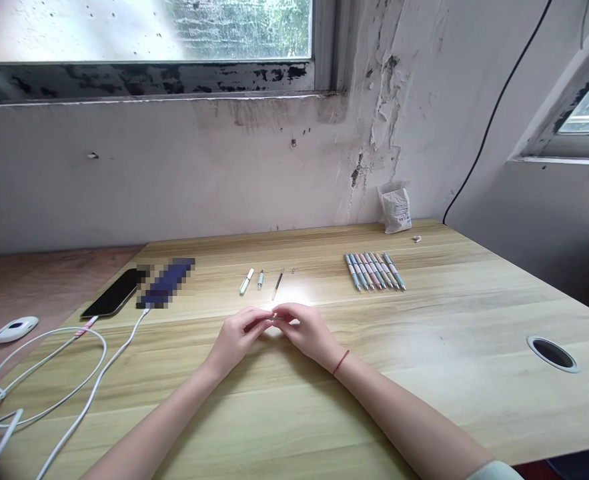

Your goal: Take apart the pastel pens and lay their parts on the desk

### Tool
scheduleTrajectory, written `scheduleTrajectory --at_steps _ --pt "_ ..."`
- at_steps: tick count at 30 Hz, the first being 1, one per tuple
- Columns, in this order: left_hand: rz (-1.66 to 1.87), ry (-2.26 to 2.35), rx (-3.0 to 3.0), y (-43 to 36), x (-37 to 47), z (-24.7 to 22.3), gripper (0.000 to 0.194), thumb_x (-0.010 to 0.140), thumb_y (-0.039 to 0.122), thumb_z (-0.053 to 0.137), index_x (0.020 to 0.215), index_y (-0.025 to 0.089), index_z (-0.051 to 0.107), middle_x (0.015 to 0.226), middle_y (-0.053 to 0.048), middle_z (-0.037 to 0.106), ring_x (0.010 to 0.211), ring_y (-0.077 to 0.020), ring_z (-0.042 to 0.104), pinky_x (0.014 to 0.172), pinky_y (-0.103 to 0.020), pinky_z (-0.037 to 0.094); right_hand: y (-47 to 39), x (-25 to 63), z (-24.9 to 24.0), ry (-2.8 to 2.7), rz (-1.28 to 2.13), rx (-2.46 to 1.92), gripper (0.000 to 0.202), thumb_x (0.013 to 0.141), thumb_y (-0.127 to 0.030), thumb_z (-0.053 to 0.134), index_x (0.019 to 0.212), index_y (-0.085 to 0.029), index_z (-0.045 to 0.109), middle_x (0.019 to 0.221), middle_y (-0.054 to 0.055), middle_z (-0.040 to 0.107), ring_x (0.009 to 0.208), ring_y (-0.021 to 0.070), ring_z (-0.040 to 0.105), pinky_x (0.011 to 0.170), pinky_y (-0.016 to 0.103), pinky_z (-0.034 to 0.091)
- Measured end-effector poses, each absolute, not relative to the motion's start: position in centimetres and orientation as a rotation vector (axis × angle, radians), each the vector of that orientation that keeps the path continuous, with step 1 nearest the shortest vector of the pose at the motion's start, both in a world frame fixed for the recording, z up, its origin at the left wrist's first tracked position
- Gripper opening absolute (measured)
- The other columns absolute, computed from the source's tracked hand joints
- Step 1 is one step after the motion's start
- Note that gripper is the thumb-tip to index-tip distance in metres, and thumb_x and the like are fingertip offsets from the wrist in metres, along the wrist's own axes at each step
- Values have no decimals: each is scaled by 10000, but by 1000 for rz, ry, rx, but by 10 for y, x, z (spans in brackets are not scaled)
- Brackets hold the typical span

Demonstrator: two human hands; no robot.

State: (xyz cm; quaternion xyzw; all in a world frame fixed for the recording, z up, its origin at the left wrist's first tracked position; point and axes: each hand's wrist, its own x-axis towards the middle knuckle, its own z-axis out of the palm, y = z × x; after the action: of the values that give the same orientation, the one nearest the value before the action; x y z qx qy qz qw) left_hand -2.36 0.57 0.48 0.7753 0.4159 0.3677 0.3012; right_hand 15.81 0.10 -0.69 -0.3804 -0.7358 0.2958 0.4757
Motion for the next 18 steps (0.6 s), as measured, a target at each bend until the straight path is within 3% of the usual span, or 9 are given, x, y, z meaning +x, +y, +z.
scheduleTrajectory --at_steps 8,13,18 --pt "1039 1127 2044 1 -23 5 89 837 269 557 904 224 595 872 10 690 812 -146 654 754 -264 500 -4 165 0 -1890 825 -914 282 875 -214 492 1154 -241 514 835 12 699 772 149 652 732 298 509" --pt "1014 1097 1831 1 -23 8 218 816 312 585 974 230 460 805 20 704 767 -153 669 724 -272 504 -6 166 3 -2044 855 -876 366 908 -153 370 1234 -252 503 789 11 660 723 126 624 718 278 492" --pt "971 1107 1685 -1 -18 10 250 818 343 572 981 222 426 763 11 709 729 -161 666 681 -263 488 -9 163 6 -2066 930 -866 353 916 -154 359 1244 -237 463 785 11 644 702 116 613 680 252 490"
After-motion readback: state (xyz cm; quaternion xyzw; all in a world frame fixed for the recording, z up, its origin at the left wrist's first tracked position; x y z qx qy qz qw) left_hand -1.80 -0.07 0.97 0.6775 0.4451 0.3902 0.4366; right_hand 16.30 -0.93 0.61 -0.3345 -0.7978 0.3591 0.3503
